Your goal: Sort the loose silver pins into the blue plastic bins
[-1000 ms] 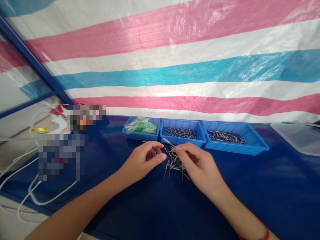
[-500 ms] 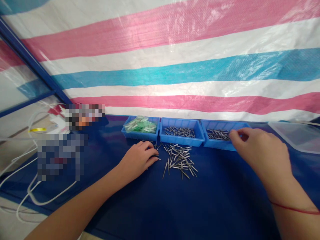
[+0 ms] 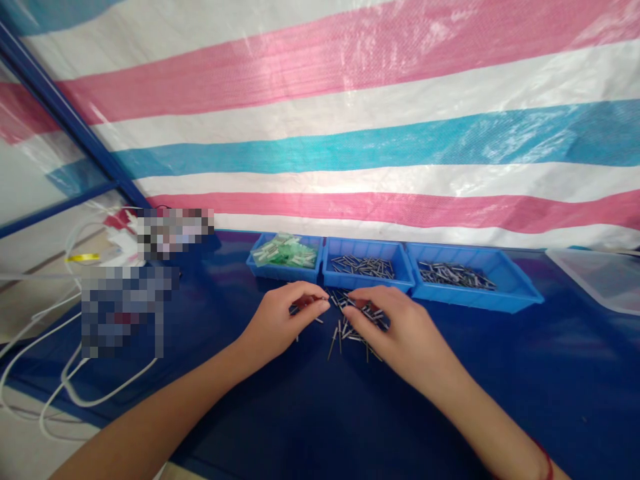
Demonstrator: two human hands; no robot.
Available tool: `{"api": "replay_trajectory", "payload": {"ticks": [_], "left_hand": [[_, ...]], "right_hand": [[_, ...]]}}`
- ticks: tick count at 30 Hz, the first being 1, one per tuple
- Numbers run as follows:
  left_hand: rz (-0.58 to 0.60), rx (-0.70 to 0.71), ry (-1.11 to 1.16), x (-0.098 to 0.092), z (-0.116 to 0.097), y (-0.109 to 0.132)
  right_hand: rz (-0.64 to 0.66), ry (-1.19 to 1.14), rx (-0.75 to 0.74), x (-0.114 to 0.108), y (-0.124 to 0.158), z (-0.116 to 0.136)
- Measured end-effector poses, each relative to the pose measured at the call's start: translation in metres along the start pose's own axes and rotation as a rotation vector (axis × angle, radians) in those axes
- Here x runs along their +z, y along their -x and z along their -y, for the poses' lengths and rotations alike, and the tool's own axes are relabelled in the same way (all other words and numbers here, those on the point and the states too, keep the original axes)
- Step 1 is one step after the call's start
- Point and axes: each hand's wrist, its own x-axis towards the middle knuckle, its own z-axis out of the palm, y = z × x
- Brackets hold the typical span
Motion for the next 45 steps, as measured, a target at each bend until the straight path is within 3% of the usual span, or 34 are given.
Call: {"api": "replay_trajectory", "payload": {"ticks": [2, 5, 9, 12, 21, 25, 30, 35, 38, 42, 45], "left_hand": [[-0.028, -0.037, 0.170, 0.003, -0.005, 0.001], [-0.067, -0.076, 0.330, 0.006, -0.009, 0.001], [-0.099, -0.131, 0.371, 0.009, -0.007, 0.001], [-0.035, -0.140, 0.351, 0.014, -0.005, 0.003], [0.128, -0.161, 0.394, 0.020, -0.007, 0.006], [0.105, -0.133, 0.393, 0.020, -0.006, 0.006], [0.085, -0.134, 0.353, 0.021, -0.004, 0.006], [-0.018, -0.122, 0.318, 0.018, -0.004, 0.004], [-0.078, -0.106, 0.312, 0.016, -0.005, 0.003], [-0.059, -0.098, 0.256, 0.013, -0.006, 0.003], [-0.009, -0.075, 0.120, 0.010, -0.004, 0.002]], "right_hand": [[0.097, -0.146, 0.018, 0.011, 0.003, 0.010], [0.132, -0.345, 0.098, 0.016, 0.004, 0.016], [0.023, -0.537, 0.270, 0.014, 0.003, 0.014], [-0.075, -0.616, 0.348, 0.013, 0.003, 0.012], [-0.081, -0.608, 0.272, 0.010, 0.005, 0.020], [-0.093, -0.602, 0.295, 0.013, 0.005, 0.019], [-0.058, -0.596, 0.224, 0.011, 0.006, 0.018], [-0.055, -0.599, 0.238, 0.008, 0.006, 0.018], [0.011, -0.599, 0.251, 0.010, 0.005, 0.020], [0.097, -0.545, 0.248, 0.010, 0.003, 0.019], [-0.022, -0.457, 0.289, 0.000, -0.002, 0.010]]}}
